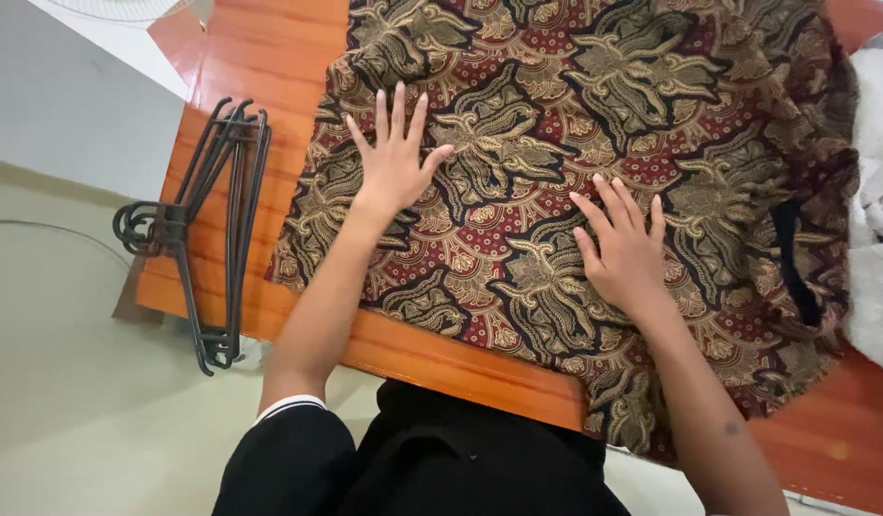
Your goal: The person repeatedly smooths a patterned fabric on a wooden table using both hands. The hands move back and forth across the surface, pressing and flattening the material. No tools are used, and the fabric remains on the table throughout the clip.
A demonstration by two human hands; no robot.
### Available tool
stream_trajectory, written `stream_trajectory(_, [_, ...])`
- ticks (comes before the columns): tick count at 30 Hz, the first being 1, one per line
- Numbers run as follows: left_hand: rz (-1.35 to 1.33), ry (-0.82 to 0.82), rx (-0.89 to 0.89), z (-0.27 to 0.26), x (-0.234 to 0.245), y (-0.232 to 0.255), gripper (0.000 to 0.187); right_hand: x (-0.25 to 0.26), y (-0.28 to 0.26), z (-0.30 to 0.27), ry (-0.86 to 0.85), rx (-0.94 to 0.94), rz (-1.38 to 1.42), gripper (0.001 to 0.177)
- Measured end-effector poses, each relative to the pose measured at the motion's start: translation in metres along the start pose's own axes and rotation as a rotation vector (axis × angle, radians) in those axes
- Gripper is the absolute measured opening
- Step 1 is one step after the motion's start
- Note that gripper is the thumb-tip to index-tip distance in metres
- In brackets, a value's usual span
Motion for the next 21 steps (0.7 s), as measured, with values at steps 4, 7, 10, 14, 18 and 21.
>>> stream_trajectory(4, [-0.081,-0.132,-0.108,-0.056,0.013,0.082,0.079,-0.002,0.001,0.0,0.009,0.0,-0.001,0.05])
stream_trajectory(7, [-0.088,-0.13,-0.592,-0.106,-0.016,0.146,0.078,-0.003,0.001,-0.003,0.047,0.006,0.105,0.044])
stream_trajectory(10, [0.097,-0.269,-0.746,-0.118,-0.061,0.15,0.077,-0.005,0.002,-0.002,0.066,0.024,0.05,0.045])
stream_trajectory(14, [0.072,-0.211,-0.584,-0.063,-0.039,0.101,0.084,-0.009,0.003,-0.002,0.039,0.011,0.059,0.044])
stream_trajectory(18, [0.051,-0.041,-0.16,-0.023,-0.006,0.028,0.077,-0.011,0.005,-0.003,0.022,-0.01,0.055,0.044])
stream_trajectory(21, [0.089,0.041,-0.092,-0.018,-0.006,0.02,0.079,-0.007,0.004,-0.004,0.028,-0.004,0.04,0.044])
Point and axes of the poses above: each hand's wrist, its own z-axis towards the middle knuckle, its own x-axis out of the back of the hand, y = z × x, the point moved 8 cm from there along z, towards the middle knuckle, and after that the axes turned 13 degrees about -z, right-handed, at the moved point
